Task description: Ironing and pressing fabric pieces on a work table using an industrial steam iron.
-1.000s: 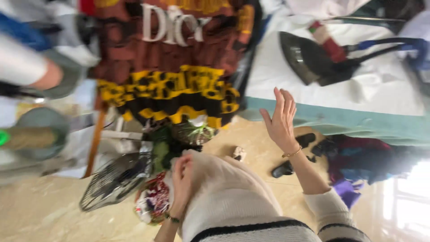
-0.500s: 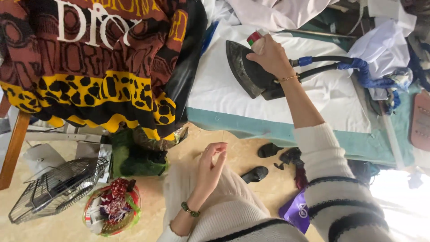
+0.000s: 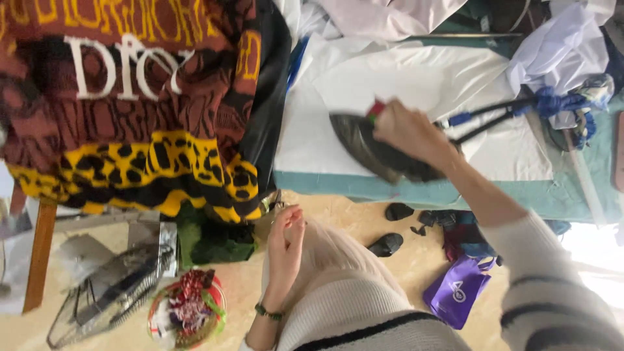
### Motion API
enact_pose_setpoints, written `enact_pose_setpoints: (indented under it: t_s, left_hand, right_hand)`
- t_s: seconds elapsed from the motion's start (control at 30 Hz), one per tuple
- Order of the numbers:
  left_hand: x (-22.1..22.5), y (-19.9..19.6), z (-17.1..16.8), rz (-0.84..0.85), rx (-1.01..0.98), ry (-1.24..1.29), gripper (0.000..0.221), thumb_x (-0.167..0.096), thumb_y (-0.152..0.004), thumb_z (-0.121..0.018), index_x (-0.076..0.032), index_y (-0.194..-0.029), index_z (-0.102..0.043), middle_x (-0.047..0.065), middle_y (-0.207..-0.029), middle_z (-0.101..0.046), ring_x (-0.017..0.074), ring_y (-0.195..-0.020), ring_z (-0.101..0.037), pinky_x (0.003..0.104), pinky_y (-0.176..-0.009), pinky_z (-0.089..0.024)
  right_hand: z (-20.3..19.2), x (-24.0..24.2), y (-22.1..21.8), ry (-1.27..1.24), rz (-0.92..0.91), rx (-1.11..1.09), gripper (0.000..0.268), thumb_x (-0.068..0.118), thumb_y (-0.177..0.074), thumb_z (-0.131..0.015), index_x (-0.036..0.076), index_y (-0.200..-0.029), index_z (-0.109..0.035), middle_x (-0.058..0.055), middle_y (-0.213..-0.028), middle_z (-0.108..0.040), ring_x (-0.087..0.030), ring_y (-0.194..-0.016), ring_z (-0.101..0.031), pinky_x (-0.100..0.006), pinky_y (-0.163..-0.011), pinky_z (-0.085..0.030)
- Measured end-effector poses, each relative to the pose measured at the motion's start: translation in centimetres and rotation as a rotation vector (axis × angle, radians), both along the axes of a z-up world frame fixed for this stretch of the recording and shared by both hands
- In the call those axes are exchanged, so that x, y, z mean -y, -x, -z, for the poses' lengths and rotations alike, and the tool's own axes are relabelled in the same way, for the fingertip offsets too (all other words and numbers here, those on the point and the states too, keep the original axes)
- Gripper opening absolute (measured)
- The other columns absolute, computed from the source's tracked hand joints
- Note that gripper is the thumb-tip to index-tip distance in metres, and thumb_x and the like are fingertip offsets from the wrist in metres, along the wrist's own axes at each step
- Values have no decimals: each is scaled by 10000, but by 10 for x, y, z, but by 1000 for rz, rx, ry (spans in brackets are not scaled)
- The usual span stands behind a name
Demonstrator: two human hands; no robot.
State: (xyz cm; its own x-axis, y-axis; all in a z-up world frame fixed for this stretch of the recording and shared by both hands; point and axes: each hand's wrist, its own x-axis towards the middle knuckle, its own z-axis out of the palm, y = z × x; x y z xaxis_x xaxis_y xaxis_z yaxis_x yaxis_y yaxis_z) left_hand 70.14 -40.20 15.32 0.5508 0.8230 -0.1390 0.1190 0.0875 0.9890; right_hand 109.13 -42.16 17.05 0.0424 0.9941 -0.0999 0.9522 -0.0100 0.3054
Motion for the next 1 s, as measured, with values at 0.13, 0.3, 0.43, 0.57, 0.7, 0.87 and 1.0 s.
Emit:
enact_pose_setpoints:
  t_s: [0.13, 0.3, 0.43, 0.57, 0.7, 0.87, 1.0]
  left_hand:
    - [-24, 3, 8, 36, -182, 33, 370, -335, -1018, -517, -98, -1276, -636, 57, -1203, -707, 183, -1124, -665, 336, -1005, -508]
    - [-52, -31, 34, 120, -329, -789, 233, -288, -998, -641, -231, -1223, -667, -9, -1087, -662, 222, -1057, -655, 366, -832, -529]
    - [-68, -83, 34, 202, -245, -942, 227, -212, -953, -704, -177, -1176, -687, 37, -1183, -628, 274, -1212, -593, 400, -996, -484]
    - [-69, -127, 37, 253, -243, -996, 282, -256, -1061, -555, -114, -1302, -592, 127, -1466, -487, 350, -1482, -356, 562, -1185, -257]
    - [-68, -155, 61, 244, -324, -1048, 452, -365, -1111, -397, -141, -1496, -471, 135, -1677, -322, 355, -1576, -219, 686, -1211, -68]
    - [-71, -156, 67, 215, -457, -1066, 509, -459, -1077, -452, -156, -1484, -498, 120, -1645, -371, 338, -1562, -246, 705, -1206, -116]
    - [-72, -159, 65, 142, -515, -1097, 498, -462, -1024, -572, -131, -1396, -575, 140, -1575, -460, 343, -1510, -362, 695, -1212, -218]
  right_hand:
    - [-67, 55, 54, 58, 130, -181, 675, 438, -895, -714, 111, -1443, -494, -47, -1170, -557, -317, -570, -712, -436, -480, -584]
    - [-146, 80, 104, 410, 848, -616, 569, 592, -823, -705, 347, -1298, -511, -247, -823, -782, -440, -881, -777, -529, -854, -598]
    - [-162, 92, 107, 445, 1028, -708, 554, 545, -836, -696, 355, -1326, -520, -242, -921, -804, -449, -974, -760, -551, -877, -556]
    - [-162, 92, 92, 446, 1108, -718, 638, 593, -822, -708, 359, -1378, -500, -208, -997, -800, -426, -1027, -752, -504, -915, -564]
    - [-152, 75, 66, 463, 1063, -639, 705, 636, -812, -694, 366, -1417, -450, -206, -1066, -783, -424, -1090, -728, -513, -985, -537]
    - [-131, 31, 19, 408, 840, -490, 675, 630, -873, -645, 337, -1442, -428, -259, -986, -764, -451, -1019, -734, -534, -954, -543]
    - [-115, -27, -19, 266, 641, -508, 558, 537, -908, -647, 293, -1384, -489, -324, -938, -734, -534, -979, -702, -607, -917, -528]
